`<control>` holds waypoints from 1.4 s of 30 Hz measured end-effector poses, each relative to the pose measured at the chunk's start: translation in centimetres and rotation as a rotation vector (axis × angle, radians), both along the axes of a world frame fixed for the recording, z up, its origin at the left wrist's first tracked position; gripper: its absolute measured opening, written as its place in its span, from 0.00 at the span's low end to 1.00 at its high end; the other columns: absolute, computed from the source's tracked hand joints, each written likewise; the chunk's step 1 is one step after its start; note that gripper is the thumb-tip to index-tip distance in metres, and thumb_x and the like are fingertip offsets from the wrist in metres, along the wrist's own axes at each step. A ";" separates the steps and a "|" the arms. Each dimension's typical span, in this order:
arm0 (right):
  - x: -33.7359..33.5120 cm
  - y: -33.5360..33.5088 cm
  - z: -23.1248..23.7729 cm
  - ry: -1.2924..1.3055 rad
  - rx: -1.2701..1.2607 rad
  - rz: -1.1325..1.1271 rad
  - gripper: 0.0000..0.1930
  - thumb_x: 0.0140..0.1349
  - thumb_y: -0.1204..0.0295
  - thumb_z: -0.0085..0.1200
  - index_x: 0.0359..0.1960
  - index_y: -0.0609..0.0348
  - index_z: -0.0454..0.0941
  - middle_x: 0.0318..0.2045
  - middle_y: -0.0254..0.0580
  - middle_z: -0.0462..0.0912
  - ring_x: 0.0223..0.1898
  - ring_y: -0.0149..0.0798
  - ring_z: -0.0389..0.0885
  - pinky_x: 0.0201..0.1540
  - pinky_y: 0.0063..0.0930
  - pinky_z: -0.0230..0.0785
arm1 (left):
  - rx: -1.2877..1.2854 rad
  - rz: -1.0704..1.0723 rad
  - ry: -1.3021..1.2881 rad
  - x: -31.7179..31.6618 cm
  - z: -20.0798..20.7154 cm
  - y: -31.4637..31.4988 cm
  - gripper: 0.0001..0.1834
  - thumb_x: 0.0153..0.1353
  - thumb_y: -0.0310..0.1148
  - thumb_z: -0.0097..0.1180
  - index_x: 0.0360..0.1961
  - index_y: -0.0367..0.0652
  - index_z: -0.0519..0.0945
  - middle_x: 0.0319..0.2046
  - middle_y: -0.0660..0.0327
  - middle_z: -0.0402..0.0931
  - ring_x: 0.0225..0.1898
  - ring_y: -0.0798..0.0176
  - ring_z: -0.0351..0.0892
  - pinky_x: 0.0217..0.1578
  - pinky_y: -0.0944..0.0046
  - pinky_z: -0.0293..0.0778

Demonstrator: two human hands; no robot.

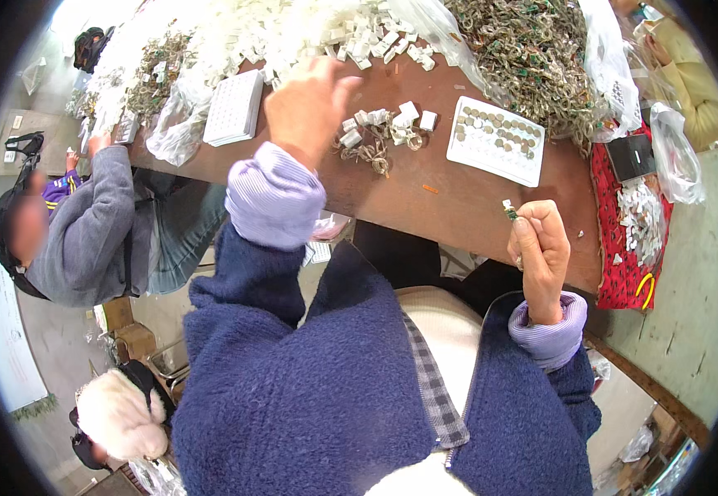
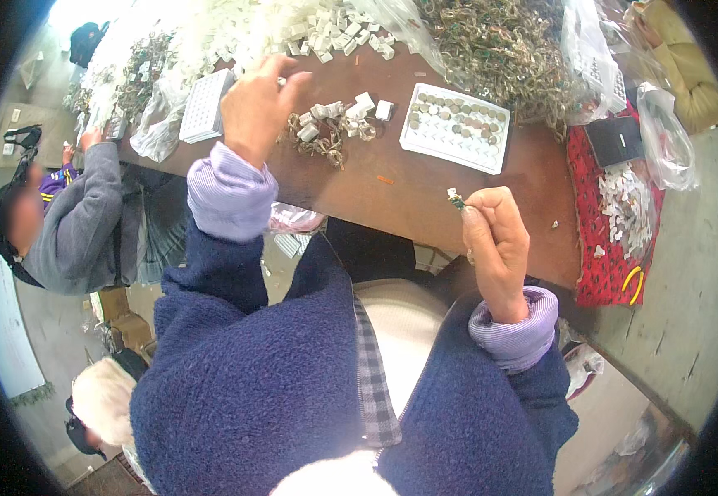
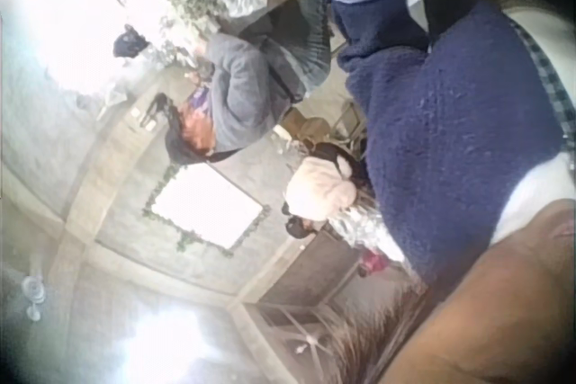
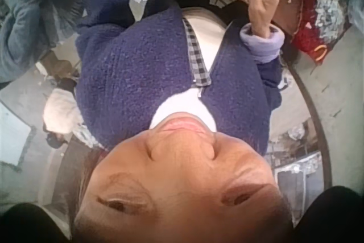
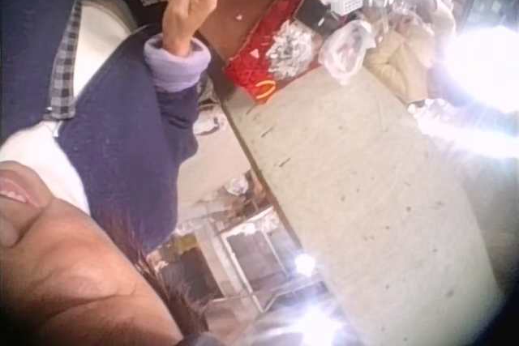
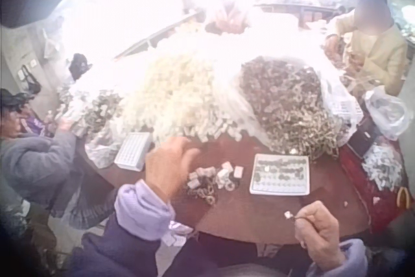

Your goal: The person repeatedly picks small white plastic housings and metallic components from a table, inserts the metal parts into the housings, and places the assembled units into a white tray. The person also uses a lighter to briefly heat a component during assembly.

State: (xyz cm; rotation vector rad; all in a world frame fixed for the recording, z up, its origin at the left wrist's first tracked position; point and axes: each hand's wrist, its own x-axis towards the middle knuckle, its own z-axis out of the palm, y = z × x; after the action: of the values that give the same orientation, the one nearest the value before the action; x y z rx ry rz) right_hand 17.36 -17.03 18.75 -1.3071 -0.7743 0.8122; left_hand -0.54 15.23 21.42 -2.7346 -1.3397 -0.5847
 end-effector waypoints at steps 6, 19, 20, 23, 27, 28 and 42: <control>-2.0 1.4 0.1 -0.018 -0.002 0.025 0.03 0.81 0.81 0.52 0.48 0.59 0.77 0.30 0.23 0.72 0.29 0.16 0.63 0.31 0.15 0.54 | 0.010 0.113 0.246 -0.6 -3.3 6.8 0.20 0.71 0.52 0.67 0.48 0.46 0.88 0.50 0.54 0.84 0.52 0.45 0.87 0.52 0.46 0.82; -2.7 3.9 3.1 -0.499 0.318 -0.055 0.02 0.72 0.83 0.59 0.42 0.64 0.80 0.44 0.46 0.88 0.46 0.40 0.87 0.51 0.32 0.79 | -0.582 -0.796 -0.474 0.5 2.9 -12.0 0.12 0.63 0.24 0.69 0.48 0.41 0.83 0.44 0.59 0.85 0.48 0.60 0.85 0.51 0.57 0.79; -3.1 3.6 2.8 -0.365 0.318 -0.101 0.02 0.73 0.83 0.58 0.43 0.64 0.80 0.44 0.44 0.87 0.46 0.37 0.87 0.51 0.30 0.79 | -0.839 -0.748 -0.621 0.8 2.6 -13.3 0.12 0.65 0.23 0.68 0.48 0.40 0.82 0.46 0.60 0.86 0.49 0.63 0.85 0.51 0.60 0.80; -2.8 2.0 2.0 -0.243 0.329 -0.171 0.03 0.75 0.84 0.57 0.44 0.65 0.79 0.45 0.40 0.86 0.45 0.29 0.83 0.48 0.26 0.77 | -1.382 -0.637 -1.014 1.8 1.0 -16.5 0.12 0.71 0.22 0.69 0.53 0.37 0.81 0.50 0.62 0.85 0.54 0.70 0.84 0.58 0.66 0.79; -3.0 0.4 1.3 -0.393 0.336 -0.275 0.03 0.74 0.84 0.59 0.44 0.64 0.79 0.43 0.44 0.86 0.44 0.34 0.85 0.47 0.29 0.78 | -1.543 -0.504 -1.198 3.5 -1.2 -19.1 0.16 0.72 0.25 0.69 0.58 0.38 0.81 0.49 0.62 0.87 0.55 0.70 0.85 0.60 0.67 0.77; -3.0 0.0 1.2 -0.483 0.324 -0.296 0.03 0.73 0.84 0.59 0.44 0.65 0.79 0.43 0.45 0.87 0.44 0.36 0.86 0.47 0.30 0.78 | -1.618 -0.467 -1.203 3.6 -1.4 -19.1 0.17 0.72 0.26 0.68 0.60 0.38 0.81 0.50 0.62 0.87 0.55 0.70 0.85 0.60 0.66 0.77; -3.4 0.3 2.2 -0.076 0.002 -0.064 0.02 0.79 0.80 0.55 0.44 0.63 0.78 0.38 0.31 0.81 0.41 0.23 0.80 0.45 0.19 0.74 | -1.012 -0.791 -0.947 2.7 -2.2 -16.2 0.16 0.65 0.19 0.73 0.53 0.37 0.88 0.47 0.62 0.87 0.47 0.70 0.81 0.53 0.67 0.76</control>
State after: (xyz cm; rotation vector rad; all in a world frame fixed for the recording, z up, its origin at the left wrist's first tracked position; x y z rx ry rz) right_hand 13.98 -16.69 20.99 -1.3604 -0.7891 0.7136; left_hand 2.19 -0.96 19.19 -4.0919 -0.4866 -1.8608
